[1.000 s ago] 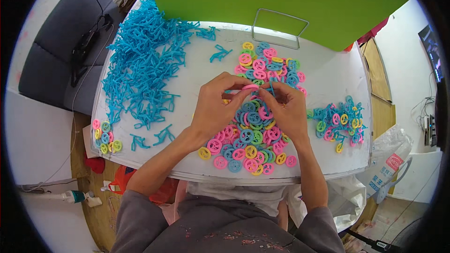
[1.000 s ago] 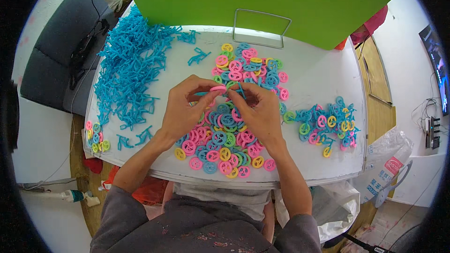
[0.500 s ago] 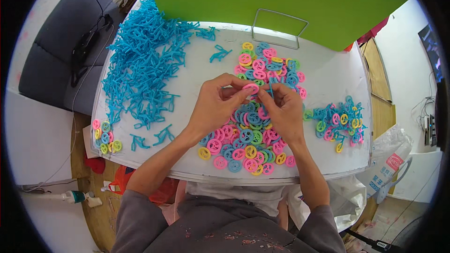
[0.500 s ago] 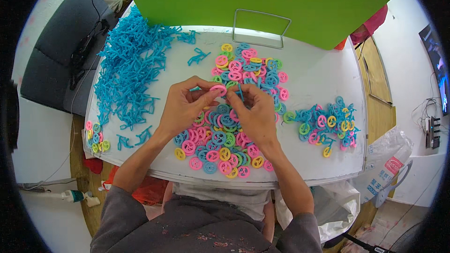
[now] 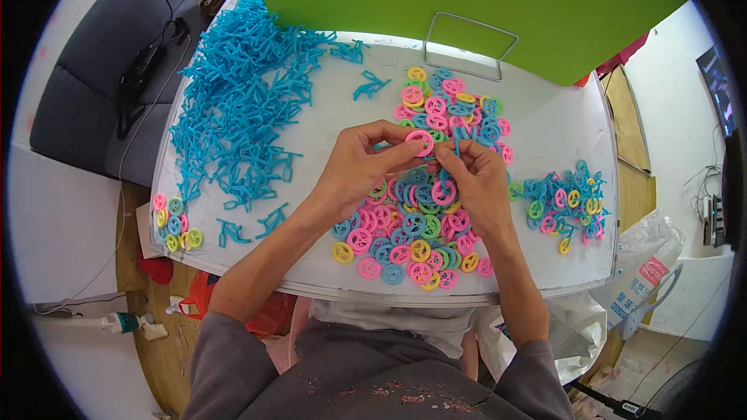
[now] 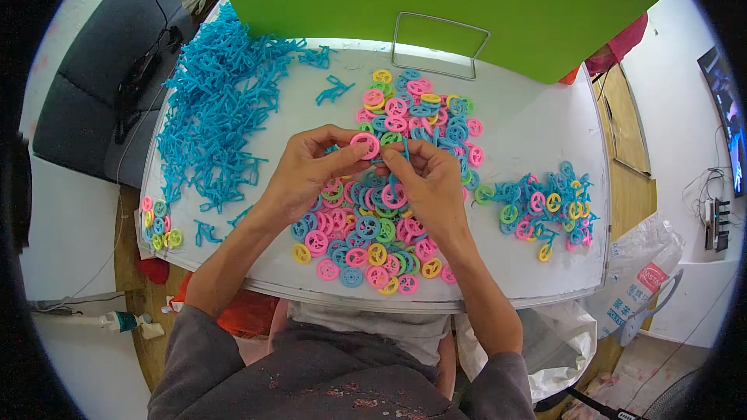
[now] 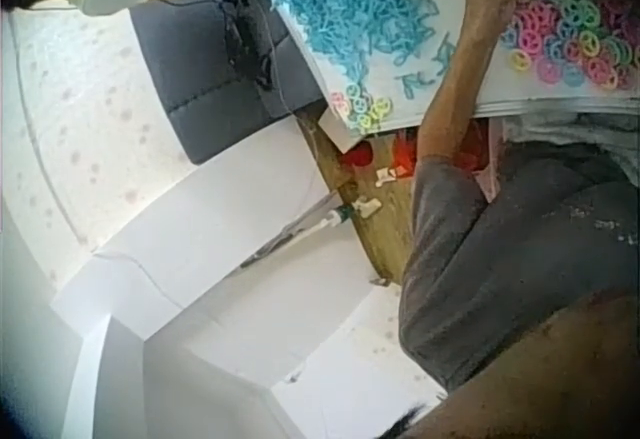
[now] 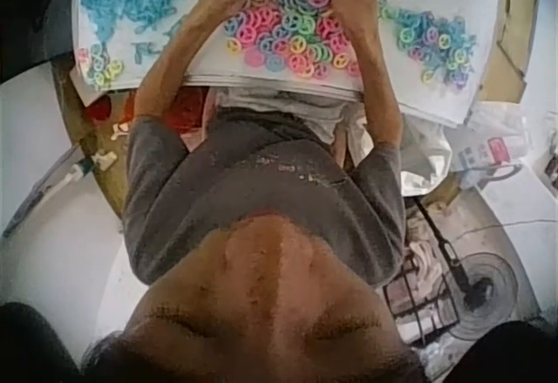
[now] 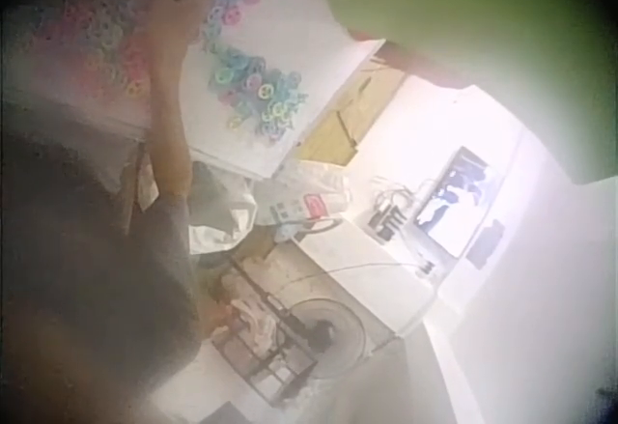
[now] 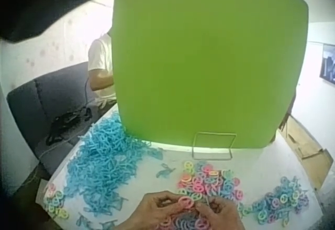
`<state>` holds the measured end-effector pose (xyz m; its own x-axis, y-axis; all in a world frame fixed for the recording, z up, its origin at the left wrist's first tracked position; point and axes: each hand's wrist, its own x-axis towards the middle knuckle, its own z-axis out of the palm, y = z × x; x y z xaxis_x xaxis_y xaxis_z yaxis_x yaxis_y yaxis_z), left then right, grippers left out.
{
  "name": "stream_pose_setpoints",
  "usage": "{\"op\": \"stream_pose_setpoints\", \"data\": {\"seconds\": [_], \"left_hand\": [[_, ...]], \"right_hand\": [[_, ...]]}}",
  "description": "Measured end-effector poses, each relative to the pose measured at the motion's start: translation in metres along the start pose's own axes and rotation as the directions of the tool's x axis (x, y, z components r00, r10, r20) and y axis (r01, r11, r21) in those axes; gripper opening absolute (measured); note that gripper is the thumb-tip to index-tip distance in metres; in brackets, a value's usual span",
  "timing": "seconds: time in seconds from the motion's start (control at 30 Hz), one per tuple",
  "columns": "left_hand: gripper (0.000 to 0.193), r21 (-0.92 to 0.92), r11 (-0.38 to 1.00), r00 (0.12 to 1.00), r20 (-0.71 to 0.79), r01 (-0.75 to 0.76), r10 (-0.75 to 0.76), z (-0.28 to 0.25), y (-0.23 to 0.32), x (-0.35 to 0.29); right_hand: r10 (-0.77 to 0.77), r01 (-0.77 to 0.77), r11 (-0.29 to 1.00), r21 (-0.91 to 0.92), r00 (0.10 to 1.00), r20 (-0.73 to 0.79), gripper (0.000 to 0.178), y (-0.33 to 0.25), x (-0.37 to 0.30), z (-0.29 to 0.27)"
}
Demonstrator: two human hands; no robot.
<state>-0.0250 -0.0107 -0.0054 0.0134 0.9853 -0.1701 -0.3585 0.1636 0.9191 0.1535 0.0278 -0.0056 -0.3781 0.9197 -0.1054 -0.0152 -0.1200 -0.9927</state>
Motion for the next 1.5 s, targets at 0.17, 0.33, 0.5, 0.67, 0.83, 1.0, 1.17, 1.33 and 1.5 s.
{"op": "stream_pose_setpoints", "data": {"seconds": [0.17, 0.33, 0.5, 0.67, 0.83, 1.0, 1.17, 1.33, 1.5], "left_hand": [[0.019, 0.219, 0.969, 0.994, 0.030, -0.113, 0.109, 0.003, 0.004, -0.003], [0.017, 0.179, 0.955, 0.971, 0.050, -0.237, 0.232, 0.009, 0.001, -0.004], [0.016, 0.177, 0.938, 0.955, 0.055, -0.297, 0.292, 0.007, -0.004, -0.003], [0.019, 0.124, 0.949, 0.955, -0.018, -0.291, 0.295, 0.011, 0.001, -0.003], [0.023, 0.223, 0.947, 0.964, -0.082, -0.230, 0.254, 0.009, 0.009, -0.006], [0.023, 0.221, 0.956, 0.973, -0.089, -0.191, 0.215, 0.007, 0.001, -0.005], [0.021, 0.263, 0.926, 0.953, -0.062, -0.272, 0.298, 0.008, -0.008, -0.005], [0.023, 0.242, 0.943, 0.961, -0.096, -0.230, 0.259, 0.012, -0.003, -0.008], [0.025, 0.106, 0.982, 0.977, -0.130, -0.153, 0.167, 0.015, -0.001, -0.010]], "right_hand": [[0.086, -0.087, 0.993, 0.076, 0.996, 0.018, 0.017, 0.001, 0.001, -0.002], [0.094, -0.098, 0.987, 0.128, 0.995, 0.037, 0.018, 0.003, 0.002, -0.005], [0.199, -0.206, 0.969, 0.134, 0.978, 0.065, 0.017, -0.004, 0.004, -0.011], [0.000, 0.003, 0.999, -0.054, 0.998, 0.064, 0.016, -0.013, 0.003, 0.001], [-0.208, 0.205, 0.955, -0.215, 0.978, 0.009, 0.025, -0.007, -0.001, 0.001], [-0.417, 0.374, 0.774, -0.511, 0.908, 0.032, 0.020, -0.006, -0.002, -0.002], [-0.358, 0.319, 0.809, -0.493, 0.933, 0.016, 0.016, -0.008, -0.004, 0.001], [-0.287, 0.252, 0.888, -0.383, 0.957, -0.034, 0.015, 0.000, -0.002, 0.002], [-0.140, 0.110, 0.953, -0.284, 0.986, -0.087, 0.015, -0.005, -0.003, 0.005]]}}
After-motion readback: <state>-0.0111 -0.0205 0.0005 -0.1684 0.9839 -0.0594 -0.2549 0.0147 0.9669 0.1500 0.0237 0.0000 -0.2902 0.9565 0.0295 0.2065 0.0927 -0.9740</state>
